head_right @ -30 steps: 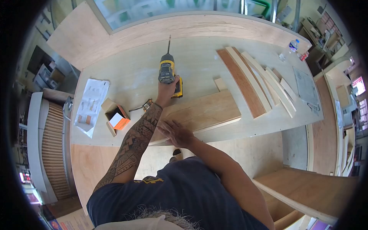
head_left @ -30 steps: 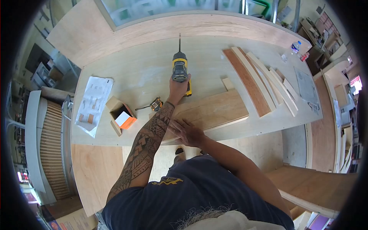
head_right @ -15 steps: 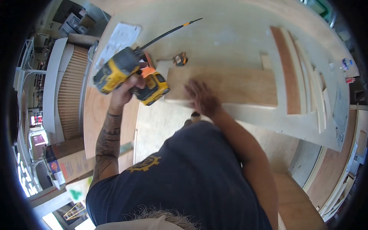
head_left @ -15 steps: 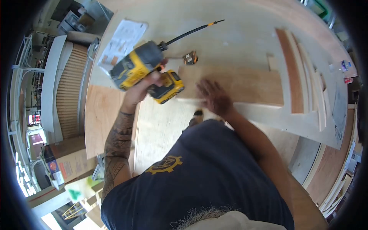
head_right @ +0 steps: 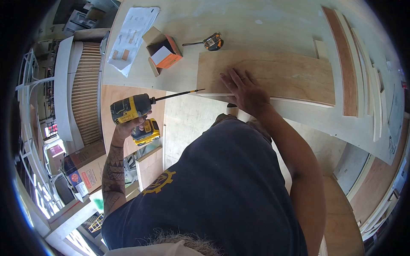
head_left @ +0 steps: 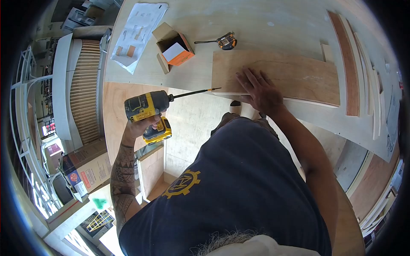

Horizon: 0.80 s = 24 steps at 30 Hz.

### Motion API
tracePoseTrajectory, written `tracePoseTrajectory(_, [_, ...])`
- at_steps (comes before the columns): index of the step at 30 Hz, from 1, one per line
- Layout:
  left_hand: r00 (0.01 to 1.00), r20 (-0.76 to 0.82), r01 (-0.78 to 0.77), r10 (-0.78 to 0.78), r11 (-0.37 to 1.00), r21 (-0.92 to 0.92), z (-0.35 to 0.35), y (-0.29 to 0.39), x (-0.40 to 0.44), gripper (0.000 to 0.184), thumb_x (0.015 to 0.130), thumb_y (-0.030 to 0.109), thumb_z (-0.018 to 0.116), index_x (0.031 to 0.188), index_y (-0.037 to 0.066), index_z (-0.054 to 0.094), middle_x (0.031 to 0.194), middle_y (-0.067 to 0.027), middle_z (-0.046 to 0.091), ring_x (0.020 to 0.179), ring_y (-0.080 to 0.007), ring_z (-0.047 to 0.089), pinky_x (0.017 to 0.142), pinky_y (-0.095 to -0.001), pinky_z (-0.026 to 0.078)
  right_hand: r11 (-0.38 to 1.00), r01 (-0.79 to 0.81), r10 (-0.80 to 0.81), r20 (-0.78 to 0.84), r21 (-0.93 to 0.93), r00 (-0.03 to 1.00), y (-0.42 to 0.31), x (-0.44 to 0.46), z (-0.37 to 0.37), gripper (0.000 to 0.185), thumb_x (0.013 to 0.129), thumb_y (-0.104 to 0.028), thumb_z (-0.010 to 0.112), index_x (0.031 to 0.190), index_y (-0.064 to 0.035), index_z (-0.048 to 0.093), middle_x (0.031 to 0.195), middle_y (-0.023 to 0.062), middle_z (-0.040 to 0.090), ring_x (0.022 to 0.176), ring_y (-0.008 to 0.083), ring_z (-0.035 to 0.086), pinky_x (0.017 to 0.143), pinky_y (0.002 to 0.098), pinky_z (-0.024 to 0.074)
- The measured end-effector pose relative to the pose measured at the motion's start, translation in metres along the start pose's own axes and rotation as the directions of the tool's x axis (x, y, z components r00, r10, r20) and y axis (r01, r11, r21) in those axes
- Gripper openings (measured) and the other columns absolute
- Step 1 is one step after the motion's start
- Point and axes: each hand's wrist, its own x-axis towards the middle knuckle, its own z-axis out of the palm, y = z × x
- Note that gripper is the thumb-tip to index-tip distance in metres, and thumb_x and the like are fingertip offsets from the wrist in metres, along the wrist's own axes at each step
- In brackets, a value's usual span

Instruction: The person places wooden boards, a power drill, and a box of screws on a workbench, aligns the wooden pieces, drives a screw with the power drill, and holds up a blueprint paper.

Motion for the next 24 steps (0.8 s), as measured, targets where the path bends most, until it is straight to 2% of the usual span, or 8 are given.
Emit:
tracePoseTrajectory(5, [0.997, 0.052, 0.062, -0.063, 0.998, 0.031, -0.021, 0.007, 0.01, 0.042, 0.092, 0.004, 0.079, 0.132, 0.004, 0.064, 0.121, -0.0153, 0.075, 0.073, -0.0087, 0.065, 0.067, -0.0282, 0.06, 1.0, -0.018, 0.018, -0.007, 0.002, 1.0, -0.002, 0.0, -0.001, 0.087, 0.086, -0.05, 0.077, 0.161, -0.0192, 0.046, 0.164, 0.012, 0.044, 0.148, 0.0268, 0.048, 0.122, 0.0476, 0.0414])
tracePoseTrajectory(8, [0.993, 0.058, 0.088, -0.098, 0.985, 0.149, -0.023, 0.026, 0.018, 0.038, 0.092, 0.005, 0.08, 0.128, 0.004, 0.065, 0.119, -0.0134, 0.075, 0.072, -0.0088, 0.064, 0.066, -0.0283, 0.06, 1.0, -0.03, 0.03, -0.019, -0.005, 0.999, -0.003, 0.0, 0.0, 0.086, 0.085, -0.05, 0.078, 0.16, -0.0193, 0.047, 0.164, 0.012, 0.045, 0.147, 0.0264, 0.05, 0.122, 0.0475, 0.0419])
tracePoseTrajectory(10, [0.983, 0.017, 0.177, -0.184, 0.962, 0.206, -0.017, 0.044, 0.024, 0.033, 0.087, 0.015, 0.089, 0.114, 0.008, 0.072, 0.094, -0.0044, 0.077, 0.077, -0.011, 0.074, 0.073, -0.0295, 0.064, 1.0, -0.026, 0.026, -0.012, 0.009, 1.0, -0.002, 0.0, -0.004, 0.085, 0.086, -0.048, 0.077, 0.16, -0.0195, 0.047, 0.163, 0.0115, 0.046, 0.147, 0.0265, 0.05, 0.122, 0.0475, 0.0423])
tracePoseTrajectory(16, [0.967, -0.009, 0.241, -0.256, 0.897, 0.37, -0.016, 0.068, 0.035, 0.033, 0.085, 0.021, 0.09, 0.11, 0.008, 0.074, 0.091, -0.0044, 0.077, 0.077, -0.0131, 0.076, 0.076, -0.031, 0.064, 0.998, -0.053, 0.053, -0.005, 0.026, 0.999, -0.002, -0.002, 0.001, 0.083, 0.086, -0.053, 0.075, 0.158, -0.0192, 0.049, 0.165, 0.0104, 0.043, 0.148, 0.0276, 0.049, 0.122, 0.0474, 0.0419])
tracePoseTrajectory(24, [0.948, 0.034, 0.269, -0.318, 0.851, 0.45, -0.014, 0.095, 0.045, 0.033, 0.085, 0.024, 0.09, 0.109, 0.009, 0.073, 0.091, -0.0051, 0.078, 0.077, -0.0139, 0.077, 0.076, -0.0309, 0.063, 0.998, -0.058, 0.058, -0.019, -0.015, 0.998, -0.003, -0.003, 0.004, 0.086, 0.086, -0.054, 0.076, 0.159, -0.0205, 0.047, 0.163, 0.0097, 0.047, 0.146, 0.0264, 0.05, 0.122, 0.0465, 0.0423])
